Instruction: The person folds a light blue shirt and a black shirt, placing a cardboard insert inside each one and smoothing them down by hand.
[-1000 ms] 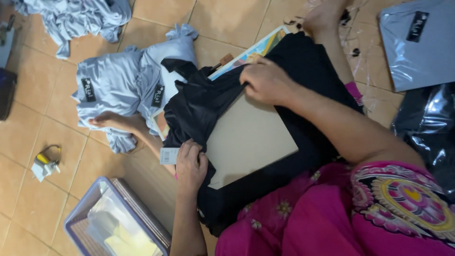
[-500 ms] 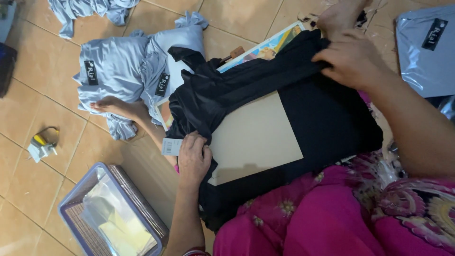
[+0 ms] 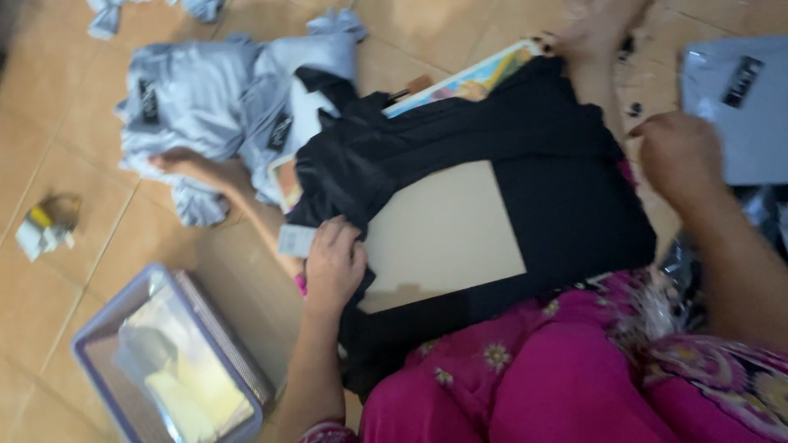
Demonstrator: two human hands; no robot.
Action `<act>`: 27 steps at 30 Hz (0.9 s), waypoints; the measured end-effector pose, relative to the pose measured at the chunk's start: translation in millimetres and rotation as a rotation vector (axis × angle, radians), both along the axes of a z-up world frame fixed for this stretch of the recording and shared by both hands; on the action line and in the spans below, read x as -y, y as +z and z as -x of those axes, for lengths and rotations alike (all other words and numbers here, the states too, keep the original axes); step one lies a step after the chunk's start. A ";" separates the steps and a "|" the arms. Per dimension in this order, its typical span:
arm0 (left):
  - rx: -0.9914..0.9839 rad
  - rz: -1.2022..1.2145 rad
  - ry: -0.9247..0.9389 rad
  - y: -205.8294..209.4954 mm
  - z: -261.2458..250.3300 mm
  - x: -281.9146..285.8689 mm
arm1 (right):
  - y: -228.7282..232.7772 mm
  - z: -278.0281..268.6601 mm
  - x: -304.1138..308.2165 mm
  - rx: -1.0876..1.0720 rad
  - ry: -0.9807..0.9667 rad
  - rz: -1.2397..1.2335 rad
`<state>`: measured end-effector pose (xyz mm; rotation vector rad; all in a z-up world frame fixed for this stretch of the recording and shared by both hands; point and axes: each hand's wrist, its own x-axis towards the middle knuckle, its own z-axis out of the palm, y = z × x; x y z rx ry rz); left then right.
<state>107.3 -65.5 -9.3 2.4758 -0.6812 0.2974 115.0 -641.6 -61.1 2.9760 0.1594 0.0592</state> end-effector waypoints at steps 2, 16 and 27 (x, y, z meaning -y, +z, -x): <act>0.008 0.031 -0.058 -6.3 -2.1 -5.7 | 16.8 -10.5 -9.6 0.297 0.068 -0.056; 0.112 0.020 0.039 -35.0 -1.1 -8.7 | 106.7 -127.4 -375.2 -0.345 0.358 -0.408; 0.045 0.040 0.033 -48.1 -0.5 -9.7 | 28.3 -155.2 -394.8 -0.653 -0.173 -1.788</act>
